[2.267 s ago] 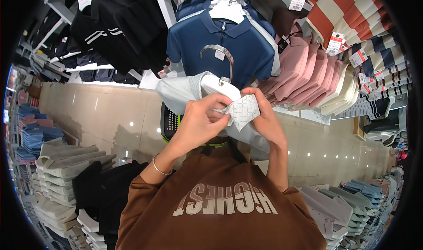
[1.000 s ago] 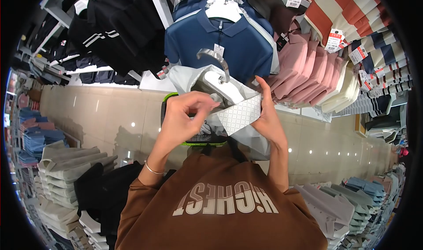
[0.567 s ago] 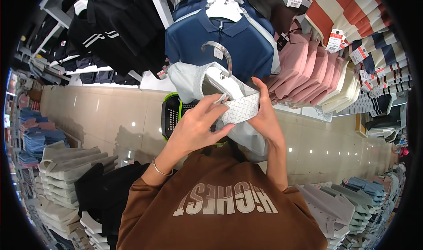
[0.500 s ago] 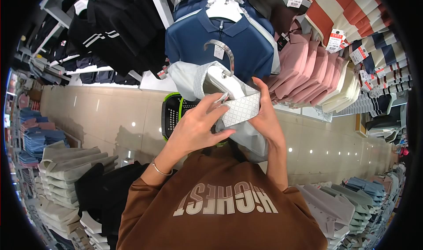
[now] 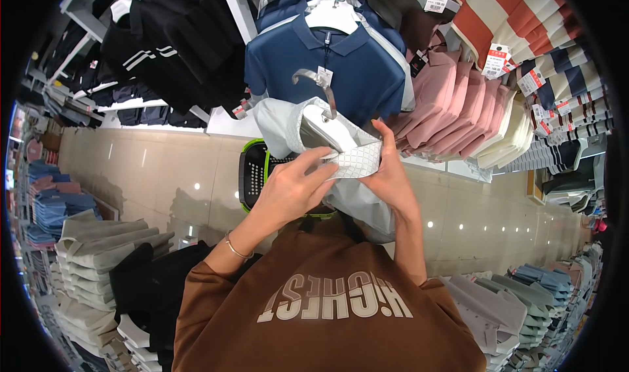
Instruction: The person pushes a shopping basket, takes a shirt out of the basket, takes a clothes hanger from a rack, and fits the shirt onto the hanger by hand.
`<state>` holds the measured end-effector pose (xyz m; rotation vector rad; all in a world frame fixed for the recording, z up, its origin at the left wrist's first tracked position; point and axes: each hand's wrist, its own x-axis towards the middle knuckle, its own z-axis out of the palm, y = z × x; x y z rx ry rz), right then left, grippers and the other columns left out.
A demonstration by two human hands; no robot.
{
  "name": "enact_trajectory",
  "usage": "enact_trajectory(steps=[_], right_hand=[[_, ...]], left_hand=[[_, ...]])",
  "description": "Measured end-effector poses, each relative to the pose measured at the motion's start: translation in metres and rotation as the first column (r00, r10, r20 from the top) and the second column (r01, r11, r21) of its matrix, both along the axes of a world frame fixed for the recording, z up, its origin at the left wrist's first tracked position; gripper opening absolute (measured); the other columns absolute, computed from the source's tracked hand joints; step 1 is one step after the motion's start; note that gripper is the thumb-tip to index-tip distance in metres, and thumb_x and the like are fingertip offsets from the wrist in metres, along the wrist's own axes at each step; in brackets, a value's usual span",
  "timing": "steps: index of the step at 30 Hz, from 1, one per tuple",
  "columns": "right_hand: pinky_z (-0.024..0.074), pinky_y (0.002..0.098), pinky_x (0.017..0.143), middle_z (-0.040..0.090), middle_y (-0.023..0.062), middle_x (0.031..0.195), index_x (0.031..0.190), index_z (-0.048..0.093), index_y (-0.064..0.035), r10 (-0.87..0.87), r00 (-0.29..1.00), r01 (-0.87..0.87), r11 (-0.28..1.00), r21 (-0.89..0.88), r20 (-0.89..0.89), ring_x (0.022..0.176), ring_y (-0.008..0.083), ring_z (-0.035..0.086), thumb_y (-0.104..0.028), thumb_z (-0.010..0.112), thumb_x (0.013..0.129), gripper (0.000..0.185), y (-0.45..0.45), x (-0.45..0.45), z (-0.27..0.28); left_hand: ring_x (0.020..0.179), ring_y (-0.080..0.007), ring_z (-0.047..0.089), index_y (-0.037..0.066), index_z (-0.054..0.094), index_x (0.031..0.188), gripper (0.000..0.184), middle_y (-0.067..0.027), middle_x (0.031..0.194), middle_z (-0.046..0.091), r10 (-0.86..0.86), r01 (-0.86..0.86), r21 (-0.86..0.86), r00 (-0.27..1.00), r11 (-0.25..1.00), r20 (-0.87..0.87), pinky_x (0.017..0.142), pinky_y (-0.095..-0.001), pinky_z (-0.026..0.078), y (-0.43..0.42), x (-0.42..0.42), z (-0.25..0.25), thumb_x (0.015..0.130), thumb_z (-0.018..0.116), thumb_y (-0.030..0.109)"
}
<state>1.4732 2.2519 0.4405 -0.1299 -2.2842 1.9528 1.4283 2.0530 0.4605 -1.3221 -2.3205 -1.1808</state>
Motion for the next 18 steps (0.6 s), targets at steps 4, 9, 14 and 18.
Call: enact_trajectory(steps=[4,9,14,18], right_hand=[[0.0451,0.03,0.091,0.06,0.0133,0.108,0.139,0.018,0.0034,0.001,1.0,0.0,1.0,-0.018,0.028,0.1,0.0175,0.059,-0.002,0.08,0.067,0.095,-0.001,0.0,0.0],[0.0449,0.0301,0.091,0.059,0.012,0.109,0.139,0.021,0.0005,0.001,0.999,0.001,0.998,0.062,-0.037,0.1,0.0165,0.058,-0.001,0.08,0.067,0.093,-0.001,0.001,-0.009],[0.0447,0.0296,0.09,0.059,0.01,0.109,0.137,0.028,-0.0026,0.02,0.999,-0.02,1.0,0.017,-0.031,0.1,0.0153,0.058,0.001,0.078,0.067,0.087,0.002,0.002,0.004],[0.0445,0.0282,0.088,0.056,0.0073,0.111,0.132,0.038,-0.0041,0.077,0.995,-0.074,0.996,0.043,-0.067,0.1,0.0135,0.055,0.004,0.076,0.066,0.077,-0.001,0.002,0.011]], left_hand=[[0.074,-0.0228,0.068,0.001,0.069,0.091,0.022,-0.0112,0.103,0.066,0.009,-0.013,0.064,0.998,0.998,0.062,0.065,-0.0293,0.055,-0.002,0.001,0.013,0.069,0.072,-0.002],[0.075,-0.0215,0.068,-0.002,0.069,0.088,0.02,-0.0147,0.102,0.067,-0.081,0.051,0.14,0.972,0.989,0.221,0.067,-0.0294,0.054,-0.006,-0.002,0.019,0.07,0.075,0.004],[0.077,-0.0244,0.068,-0.004,0.069,0.091,0.029,-0.0177,0.097,0.068,-0.006,-0.037,0.15,0.961,0.988,0.277,0.07,-0.031,0.053,-0.01,-0.009,0.019,0.071,0.078,0.014],[0.079,-0.0297,0.068,-0.003,0.069,0.089,0.032,-0.0197,0.093,0.067,0.04,-0.06,0.055,0.95,0.997,0.311,0.07,-0.0344,0.053,0.005,-0.001,0.019,0.071,0.08,0.022]])
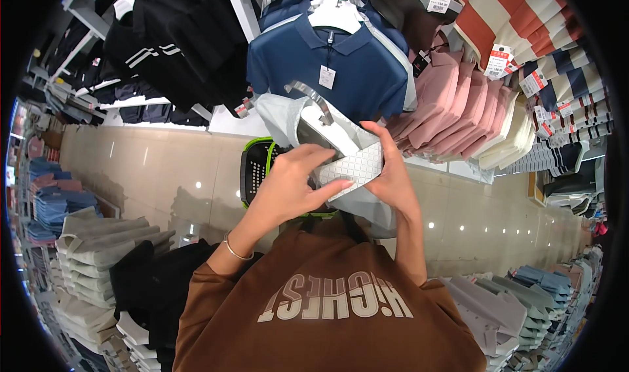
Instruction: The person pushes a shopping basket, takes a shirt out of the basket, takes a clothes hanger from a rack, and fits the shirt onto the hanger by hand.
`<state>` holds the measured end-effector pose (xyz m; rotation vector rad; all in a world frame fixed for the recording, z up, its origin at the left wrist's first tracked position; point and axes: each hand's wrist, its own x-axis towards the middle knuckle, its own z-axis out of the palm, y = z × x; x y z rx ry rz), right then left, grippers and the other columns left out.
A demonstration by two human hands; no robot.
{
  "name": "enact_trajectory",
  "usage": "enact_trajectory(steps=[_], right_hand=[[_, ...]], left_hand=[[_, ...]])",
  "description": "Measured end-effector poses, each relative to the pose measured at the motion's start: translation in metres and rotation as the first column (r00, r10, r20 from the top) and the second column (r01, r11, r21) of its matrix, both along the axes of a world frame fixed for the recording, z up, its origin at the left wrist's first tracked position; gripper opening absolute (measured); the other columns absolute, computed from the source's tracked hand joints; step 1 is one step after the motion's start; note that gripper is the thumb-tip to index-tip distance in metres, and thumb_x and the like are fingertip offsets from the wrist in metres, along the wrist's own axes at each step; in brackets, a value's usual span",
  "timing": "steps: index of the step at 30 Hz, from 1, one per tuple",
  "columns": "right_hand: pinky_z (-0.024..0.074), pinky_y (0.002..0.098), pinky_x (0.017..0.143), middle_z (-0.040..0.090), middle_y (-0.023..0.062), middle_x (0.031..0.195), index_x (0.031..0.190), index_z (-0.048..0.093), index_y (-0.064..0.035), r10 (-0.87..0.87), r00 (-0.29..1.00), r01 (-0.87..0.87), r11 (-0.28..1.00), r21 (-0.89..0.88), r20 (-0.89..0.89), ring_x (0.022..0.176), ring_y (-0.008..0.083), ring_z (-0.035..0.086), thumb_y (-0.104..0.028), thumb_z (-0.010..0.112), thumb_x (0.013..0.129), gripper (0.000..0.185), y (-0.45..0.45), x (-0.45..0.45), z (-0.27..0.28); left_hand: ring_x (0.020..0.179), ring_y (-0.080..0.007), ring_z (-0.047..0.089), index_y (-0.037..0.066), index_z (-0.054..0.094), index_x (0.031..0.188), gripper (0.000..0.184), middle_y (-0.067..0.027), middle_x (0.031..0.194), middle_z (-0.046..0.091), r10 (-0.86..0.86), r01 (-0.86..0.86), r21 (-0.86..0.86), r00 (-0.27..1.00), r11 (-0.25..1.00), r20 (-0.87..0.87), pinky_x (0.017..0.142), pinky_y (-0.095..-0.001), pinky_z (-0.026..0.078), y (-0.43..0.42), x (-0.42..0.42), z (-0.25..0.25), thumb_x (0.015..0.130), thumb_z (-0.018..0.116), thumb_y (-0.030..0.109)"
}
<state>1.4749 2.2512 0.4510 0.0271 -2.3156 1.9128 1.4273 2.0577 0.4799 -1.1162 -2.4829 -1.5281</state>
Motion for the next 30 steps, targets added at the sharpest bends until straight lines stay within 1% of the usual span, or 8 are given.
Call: enact_trajectory(steps=[4,7,10,13,16,19,25,30], right_hand=[[0.0408,0.0254,0.087,0.051,0.0034,0.111,0.128,0.043,-0.0072,0.147,0.989,-0.147,0.989,-0.015,0.011,0.099,0.012,0.05,-0.001,0.077,0.066,0.071,0.004,0.006,0.011],[0.038,0.0239,0.086,0.048,0.0015,0.108,0.123,0.044,-0.0086,0.246,0.969,-0.247,0.968,-0.039,-0.03,0.097,0.0109,0.046,-0.006,0.077,0.067,0.065,0.011,0.01,0.016],[0.0372,0.0234,0.081,0.047,0.0004,0.102,0.113,0.046,-0.0085,0.223,0.975,-0.224,0.969,-0.105,-0.021,0.093,0.0092,0.044,-0.011,0.077,0.07,0.053,0.011,0.011,0.014],[0.0371,0.0218,0.07,0.047,-0.002,0.09,0.1,0.047,-0.0085,0.117,0.993,-0.117,0.99,-0.075,-0.006,0.082,0.0063,0.043,-0.015,0.075,0.077,0.037,0.004,0.01,0.006],[0.0331,0.0209,0.058,0.046,-0.0049,0.078,0.089,0.047,-0.0083,0.086,0.996,-0.085,0.995,-0.054,0.009,0.071,0.0035,0.04,-0.018,0.07,0.085,0.026,0.011,0.007,0.001],[0.0269,0.0209,0.054,0.043,-0.0071,0.072,0.078,0.046,-0.0078,0.066,0.993,-0.056,0.994,-0.094,0.103,0.067,0.0011,0.034,-0.021,0.061,0.093,0.025,0.025,0.01,-0.002],[0.0285,0.0203,0.06,0.04,-0.0087,0.072,0.075,0.046,-0.0089,0.066,0.994,-0.036,0.954,-0.299,0.089,0.069,0.0006,0.032,-0.03,0.047,0.101,0.034,0.034,0.01,-0.009],[0.0306,0.0203,0.061,0.039,-0.0094,0.072,0.073,0.044,-0.0118,0.015,0.984,0.059,0.912,-0.406,0.176,0.068,0.0012,0.033,-0.035,0.041,0.102,0.038,0.033,0.011,-0.008]], left_hand=[[0.076,-0.0218,0.069,-0.004,0.069,0.08,0.022,-0.0184,0.095,0.068,-0.095,0.113,-0.135,0.986,0.984,0.139,0.071,-0.0284,0.055,0.0,-0.004,-0.002,0.073,0.079,0.014],[0.074,-0.0178,0.069,-0.005,0.068,0.073,0.016,-0.0177,0.095,0.069,-0.13,0.114,0.068,0.942,0.991,0.309,0.067,-0.0248,0.055,0.0,-0.007,-0.012,0.075,0.077,0.009],[0.074,-0.0166,0.068,-0.006,0.067,0.069,0.014,-0.0169,0.096,0.069,-0.104,0.097,0.041,0.952,0.994,0.286,0.064,-0.0232,0.056,-0.001,-0.008,-0.008,0.077,0.074,0.003],[0.082,-0.0184,0.069,-0.006,0.067,0.08,0.006,-0.0171,0.096,0.069,-0.135,0.119,0.066,0.916,0.991,0.378,0.067,-0.0236,0.056,-0.006,-0.008,0.002,0.08,0.069,-0.001],[0.091,-0.0196,0.068,-0.006,0.063,0.097,0.014,-0.0147,0.096,0.068,-0.259,0.082,0.312,0.769,0.947,0.585,0.069,-0.0232,0.055,-0.01,-0.012,0.0,0.083,0.062,-0.004],[0.093,-0.0193,0.068,-0.005,0.059,0.099,0.017,-0.0085,0.087,0.065,-0.306,0.068,0.415,0.782,0.907,0.542,0.074,-0.0239,0.053,-0.013,-0.018,-0.002,0.083,0.057,-0.007],[0.091,-0.0199,0.068,0.0,0.05,0.089,0.007,-0.0031,0.087,0.06,-0.257,0.05,0.348,0.773,0.936,0.58,0.074,-0.0259,0.055,-0.015,-0.025,-0.004,0.091,0.051,-0.006],[0.085,-0.0166,0.069,-0.002,0.049,0.09,0.004,-0.0039,0.085,0.06,-0.101,0.048,0.141,0.912,0.989,0.398,0.069,-0.0248,0.056,-0.017,-0.02,0.006,0.092,0.051,-0.004]])
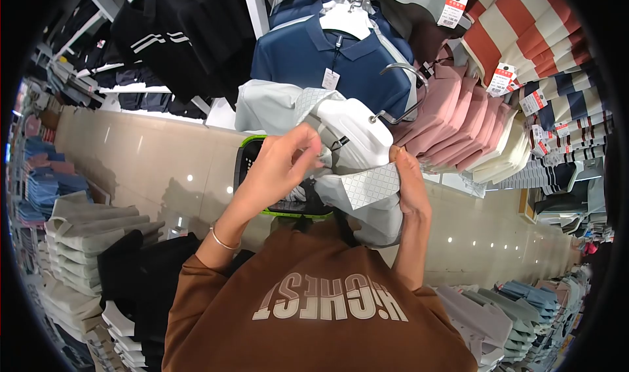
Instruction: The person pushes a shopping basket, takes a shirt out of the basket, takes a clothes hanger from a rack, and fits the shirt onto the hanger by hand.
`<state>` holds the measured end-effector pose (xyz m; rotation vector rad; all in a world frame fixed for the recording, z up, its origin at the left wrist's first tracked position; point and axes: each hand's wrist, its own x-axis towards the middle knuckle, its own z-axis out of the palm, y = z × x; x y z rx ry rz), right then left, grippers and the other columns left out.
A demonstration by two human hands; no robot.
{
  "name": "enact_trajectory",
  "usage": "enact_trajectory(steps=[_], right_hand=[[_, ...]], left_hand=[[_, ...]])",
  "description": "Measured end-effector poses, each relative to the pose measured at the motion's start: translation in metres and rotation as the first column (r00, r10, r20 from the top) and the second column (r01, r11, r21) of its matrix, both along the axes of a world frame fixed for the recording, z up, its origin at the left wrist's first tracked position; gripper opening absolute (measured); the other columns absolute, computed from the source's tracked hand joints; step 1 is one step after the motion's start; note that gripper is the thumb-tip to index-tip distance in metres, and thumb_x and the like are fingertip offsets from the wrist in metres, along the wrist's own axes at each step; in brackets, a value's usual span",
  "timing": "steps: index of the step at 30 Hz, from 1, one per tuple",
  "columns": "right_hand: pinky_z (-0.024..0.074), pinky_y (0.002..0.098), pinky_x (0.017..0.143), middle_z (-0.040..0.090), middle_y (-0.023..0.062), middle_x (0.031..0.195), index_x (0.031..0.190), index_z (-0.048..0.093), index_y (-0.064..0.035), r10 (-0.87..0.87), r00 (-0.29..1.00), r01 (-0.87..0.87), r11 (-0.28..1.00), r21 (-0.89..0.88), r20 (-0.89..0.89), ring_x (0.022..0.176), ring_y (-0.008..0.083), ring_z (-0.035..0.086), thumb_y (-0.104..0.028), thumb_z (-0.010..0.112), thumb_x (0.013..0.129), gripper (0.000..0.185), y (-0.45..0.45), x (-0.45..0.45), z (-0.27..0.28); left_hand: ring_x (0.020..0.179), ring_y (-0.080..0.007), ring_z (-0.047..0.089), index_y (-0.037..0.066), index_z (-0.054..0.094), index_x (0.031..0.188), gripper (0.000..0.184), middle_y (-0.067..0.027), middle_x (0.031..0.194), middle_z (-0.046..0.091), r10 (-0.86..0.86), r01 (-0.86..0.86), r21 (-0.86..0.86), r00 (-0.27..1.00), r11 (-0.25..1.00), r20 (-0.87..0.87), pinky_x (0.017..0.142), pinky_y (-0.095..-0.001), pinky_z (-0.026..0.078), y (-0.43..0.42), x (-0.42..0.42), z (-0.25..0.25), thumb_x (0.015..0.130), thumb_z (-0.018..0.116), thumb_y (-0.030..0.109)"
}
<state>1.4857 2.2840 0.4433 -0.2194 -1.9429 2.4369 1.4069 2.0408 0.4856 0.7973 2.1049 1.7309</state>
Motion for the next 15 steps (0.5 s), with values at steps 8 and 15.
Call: enact_trajectory(steps=[8,15], right_hand=[[0.0308,0.0201,0.06,0.039,-0.0093,0.071,0.073,0.045,-0.0137,-0.013,1.0,0.013,0.999,-0.037,0.003,0.066,0.002,0.034,-0.037,0.041,0.102,0.038,0.0,-0.004,-0.005],[0.0344,0.0195,0.06,0.044,-0.0087,0.073,0.077,0.046,-0.0128,0.007,1.0,-0.006,0.997,-0.081,0.017,0.068,0.0005,0.04,-0.03,0.051,0.098,0.028,-0.005,-0.007,-0.006]], left_hand=[[0.08,-0.0189,0.07,-0.003,0.055,0.098,0.01,-0.0106,0.094,0.065,-0.098,0.097,-0.012,0.993,0.995,-0.066,0.066,-0.0269,0.056,-0.002,0.005,-0.003,0.088,0.056,-0.004],[0.086,-0.0197,0.07,-0.007,0.064,0.097,0.019,-0.0127,0.082,0.068,-0.194,0.177,-0.081,0.931,0.981,-0.31,0.062,-0.0274,0.053,0.002,0.008,-0.006,0.081,0.067,0.002]])
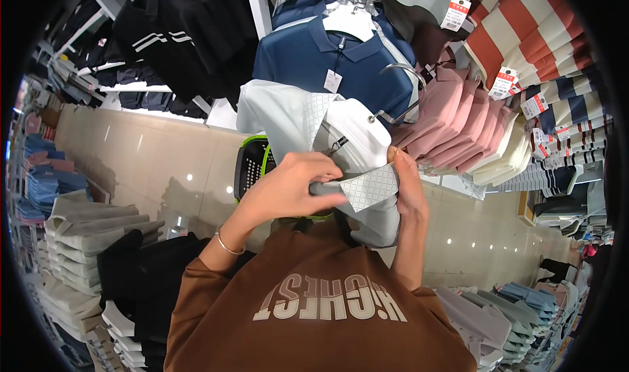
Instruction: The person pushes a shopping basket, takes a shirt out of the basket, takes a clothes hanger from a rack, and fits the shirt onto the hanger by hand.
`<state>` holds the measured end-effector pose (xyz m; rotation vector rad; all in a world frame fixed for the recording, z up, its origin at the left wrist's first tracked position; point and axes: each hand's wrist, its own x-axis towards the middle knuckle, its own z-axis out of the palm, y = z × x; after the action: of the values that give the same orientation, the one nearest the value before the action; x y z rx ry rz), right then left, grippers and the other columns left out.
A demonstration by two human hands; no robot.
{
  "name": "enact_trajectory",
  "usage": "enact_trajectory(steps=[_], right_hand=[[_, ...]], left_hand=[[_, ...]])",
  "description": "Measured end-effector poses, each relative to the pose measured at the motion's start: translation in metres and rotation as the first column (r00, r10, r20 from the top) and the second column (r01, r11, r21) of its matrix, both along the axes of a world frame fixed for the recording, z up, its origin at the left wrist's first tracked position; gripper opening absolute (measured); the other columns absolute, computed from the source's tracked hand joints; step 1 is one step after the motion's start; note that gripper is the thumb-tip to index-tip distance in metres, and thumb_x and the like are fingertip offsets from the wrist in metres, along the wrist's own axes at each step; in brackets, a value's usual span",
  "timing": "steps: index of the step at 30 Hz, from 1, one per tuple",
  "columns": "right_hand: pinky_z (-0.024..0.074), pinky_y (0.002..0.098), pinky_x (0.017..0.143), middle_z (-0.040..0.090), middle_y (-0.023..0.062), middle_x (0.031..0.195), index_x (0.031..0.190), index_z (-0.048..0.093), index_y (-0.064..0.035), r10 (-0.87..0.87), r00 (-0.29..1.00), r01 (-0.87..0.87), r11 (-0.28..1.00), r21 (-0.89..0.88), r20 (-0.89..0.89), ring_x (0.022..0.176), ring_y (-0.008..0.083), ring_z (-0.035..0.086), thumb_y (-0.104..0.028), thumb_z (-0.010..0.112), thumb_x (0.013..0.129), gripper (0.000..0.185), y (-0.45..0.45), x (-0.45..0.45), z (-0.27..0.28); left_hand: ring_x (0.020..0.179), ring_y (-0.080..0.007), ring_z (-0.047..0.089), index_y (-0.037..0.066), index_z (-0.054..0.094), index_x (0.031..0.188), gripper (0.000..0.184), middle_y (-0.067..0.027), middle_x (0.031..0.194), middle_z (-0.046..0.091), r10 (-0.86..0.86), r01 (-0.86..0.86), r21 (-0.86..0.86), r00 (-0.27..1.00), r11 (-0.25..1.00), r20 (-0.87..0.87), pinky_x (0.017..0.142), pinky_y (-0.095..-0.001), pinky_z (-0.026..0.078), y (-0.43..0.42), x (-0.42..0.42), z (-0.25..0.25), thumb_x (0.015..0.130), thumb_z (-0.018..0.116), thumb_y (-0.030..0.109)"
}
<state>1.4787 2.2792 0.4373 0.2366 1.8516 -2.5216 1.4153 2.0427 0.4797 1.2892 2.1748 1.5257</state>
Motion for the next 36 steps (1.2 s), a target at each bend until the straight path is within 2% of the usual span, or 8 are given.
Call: enact_trajectory(steps=[2,6,9,12,15,18,30,36], right_hand=[[0.0366,0.0189,0.062,0.048,-0.0074,0.077,0.082,0.045,-0.0122,0.036,0.998,-0.036,0.999,-0.002,-0.061,0.071,0.0005,0.043,-0.023,0.061,0.092,0.021,-0.002,0.0,0.004],[0.0407,0.0186,0.066,0.055,-0.0035,0.085,0.09,0.043,-0.0116,0.087,0.986,-0.079,0.995,0.063,-0.14,0.076,0.0019,0.05,-0.007,0.076,0.075,0.037,-0.004,0.002,0.013],[0.0423,0.0195,0.067,0.056,-0.0021,0.087,0.09,0.042,-0.0116,0.098,0.991,-0.094,0.994,0.054,-0.09,0.079,0.0025,0.052,-0.003,0.079,0.071,0.043,-0.004,0.002,0.016],[0.0425,0.0197,0.068,0.056,-0.0021,0.087,0.09,0.041,-0.0117,0.094,0.993,-0.091,0.995,0.043,-0.075,0.079,0.0025,0.052,-0.003,0.079,0.071,0.043,-0.007,0.001,0.016],[0.0423,0.0194,0.067,0.056,-0.0021,0.088,0.089,0.041,-0.0117,0.1,0.991,-0.096,0.994,0.046,-0.093,0.079,0.0024,0.052,-0.003,0.079,0.072,0.042,-0.009,0.001,0.011],[0.042,0.0193,0.067,0.056,-0.0024,0.087,0.089,0.042,-0.0116,0.082,0.99,-0.075,0.995,0.061,-0.118,0.08,0.0024,0.051,-0.003,0.079,0.071,0.042,-0.011,-0.001,0.013],[0.0402,0.0191,0.064,0.051,-0.0035,0.082,0.089,0.042,-0.0099,0.071,0.994,-0.048,0.965,0.257,-0.083,0.077,0.0022,0.048,-0.006,0.083,0.067,0.047,-0.008,-0.004,0.005],[0.0409,0.0189,0.063,0.052,-0.0036,0.083,0.089,0.041,-0.0098,0.055,0.992,-0.033,0.981,0.19,-0.11,0.077,0.0018,0.048,-0.003,0.08,0.072,0.043,-0.013,-0.004,0.014]], left_hand=[[0.086,-0.0206,0.07,-0.006,0.066,0.087,0.01,-0.0107,0.078,0.068,0.035,-0.042,-0.095,0.997,0.995,-0.073,0.061,-0.0262,0.053,0.0,-0.004,0.0,0.081,0.069,0.001],[0.091,-0.0183,0.069,-0.004,0.067,0.086,0.004,-0.0106,0.086,0.068,0.225,-0.253,0.011,0.878,0.967,0.423,0.057,-0.0234,0.052,-0.009,-0.002,0.003,0.084,0.066,-0.001],[0.09,-0.0194,0.069,-0.004,0.066,0.088,0.011,-0.0131,0.097,0.066,0.048,-0.068,0.133,0.988,0.989,0.15,0.057,-0.0255,0.053,-0.006,-0.005,-0.007,0.082,0.069,0.004],[0.087,-0.0226,0.068,-0.005,0.066,0.087,0.016,-0.0143,0.105,0.064,0.015,-0.018,-0.177,1.0,0.984,-0.015,0.062,-0.0297,0.054,-0.002,0.0,0.005,0.079,0.072,0.008],[0.081,-0.0258,0.067,-0.005,0.066,0.085,0.02,-0.0139,0.104,0.065,0.031,-0.077,-0.157,0.96,0.985,-0.28,0.066,-0.0334,0.053,0.003,-0.004,-0.031,0.076,0.074,0.011],[0.077,-0.0271,0.066,-0.006,0.065,0.082,0.017,-0.0154,0.103,0.065,0.039,-0.066,-0.219,0.991,0.973,-0.126,0.067,-0.0335,0.052,0.003,-0.006,-0.029,0.075,0.072,0.008],[0.073,-0.0076,0.064,-0.003,0.062,0.071,0.009,-0.0144,0.094,0.069,-0.154,-0.044,0.327,0.818,0.944,0.555,0.065,-0.0218,0.052,-0.01,-0.011,-0.019,0.079,0.064,-0.005],[0.084,-0.0113,0.067,-0.002,0.054,0.101,0.023,-0.0139,0.095,0.069,-0.192,-0.093,0.372,0.728,0.923,0.658,0.073,-0.0203,0.052,-0.007,-0.012,-0.01,0.081,0.063,-0.01]])
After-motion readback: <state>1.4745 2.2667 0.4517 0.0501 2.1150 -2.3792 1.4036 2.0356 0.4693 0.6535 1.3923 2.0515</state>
